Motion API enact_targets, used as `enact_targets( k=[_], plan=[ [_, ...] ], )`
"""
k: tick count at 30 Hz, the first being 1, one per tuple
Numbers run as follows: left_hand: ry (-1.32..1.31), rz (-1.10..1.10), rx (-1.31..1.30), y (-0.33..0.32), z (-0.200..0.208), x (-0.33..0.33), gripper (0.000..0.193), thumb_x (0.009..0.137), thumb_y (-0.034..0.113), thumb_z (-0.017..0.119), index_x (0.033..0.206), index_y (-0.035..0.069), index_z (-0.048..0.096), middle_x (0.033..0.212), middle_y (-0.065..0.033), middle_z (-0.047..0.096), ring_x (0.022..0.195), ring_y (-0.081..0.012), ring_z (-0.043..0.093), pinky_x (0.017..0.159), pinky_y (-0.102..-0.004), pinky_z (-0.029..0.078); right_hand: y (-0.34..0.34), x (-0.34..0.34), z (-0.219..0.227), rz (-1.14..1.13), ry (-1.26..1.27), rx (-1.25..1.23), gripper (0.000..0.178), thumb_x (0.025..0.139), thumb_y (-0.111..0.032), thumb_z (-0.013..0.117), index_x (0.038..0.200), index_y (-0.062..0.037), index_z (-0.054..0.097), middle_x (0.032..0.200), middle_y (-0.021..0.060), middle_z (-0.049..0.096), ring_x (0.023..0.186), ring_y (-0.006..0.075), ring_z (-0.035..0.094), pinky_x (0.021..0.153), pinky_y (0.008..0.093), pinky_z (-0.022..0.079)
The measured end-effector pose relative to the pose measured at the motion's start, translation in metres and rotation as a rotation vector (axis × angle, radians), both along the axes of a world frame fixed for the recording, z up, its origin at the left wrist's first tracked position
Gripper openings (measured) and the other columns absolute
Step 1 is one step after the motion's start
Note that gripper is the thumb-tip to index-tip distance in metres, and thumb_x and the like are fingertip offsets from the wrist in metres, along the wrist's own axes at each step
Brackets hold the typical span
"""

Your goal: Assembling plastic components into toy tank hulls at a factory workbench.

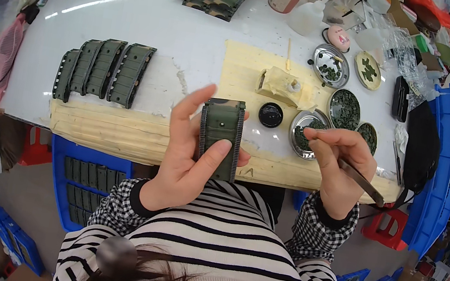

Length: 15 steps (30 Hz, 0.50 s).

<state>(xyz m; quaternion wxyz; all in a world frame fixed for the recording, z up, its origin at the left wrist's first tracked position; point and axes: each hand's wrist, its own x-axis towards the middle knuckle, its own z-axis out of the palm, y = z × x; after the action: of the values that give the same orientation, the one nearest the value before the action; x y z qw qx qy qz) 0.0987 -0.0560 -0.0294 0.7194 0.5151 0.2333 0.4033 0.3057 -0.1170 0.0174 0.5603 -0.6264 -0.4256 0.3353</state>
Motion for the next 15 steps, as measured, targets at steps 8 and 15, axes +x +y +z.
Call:
enact_targets(
  k=[8,15],
  plan=[
    [0.063,0.031,0.142,0.008,0.000,-0.006,0.017,0.100,0.015,0.048,0.104,0.000,0.056,0.098,-0.0058,0.052,0.092,-0.0120,0.056,0.083,-0.0252,0.045,0.025,-0.045,-0.013,0.312,-0.183,0.141,0.019,0.073,0.006,0.073,0.090,-0.0020,0.068,0.083,0.0016,0.057,0.052,0.0031,0.035,0.048,0.0190,0.029],
    [0.191,-0.016,0.174,0.015,-0.012,-0.014,0.017,0.101,0.015,0.043,0.094,0.002,0.051,0.118,-0.0140,0.057,0.112,-0.0160,0.050,0.098,-0.0312,0.036,0.032,-0.052,-0.021,0.301,-0.588,0.410,0.029,0.067,0.003,0.078,0.094,-0.0028,0.070,0.085,0.0061,0.060,0.058,0.0134,0.050,0.049,0.0231,0.038]
  ],
)
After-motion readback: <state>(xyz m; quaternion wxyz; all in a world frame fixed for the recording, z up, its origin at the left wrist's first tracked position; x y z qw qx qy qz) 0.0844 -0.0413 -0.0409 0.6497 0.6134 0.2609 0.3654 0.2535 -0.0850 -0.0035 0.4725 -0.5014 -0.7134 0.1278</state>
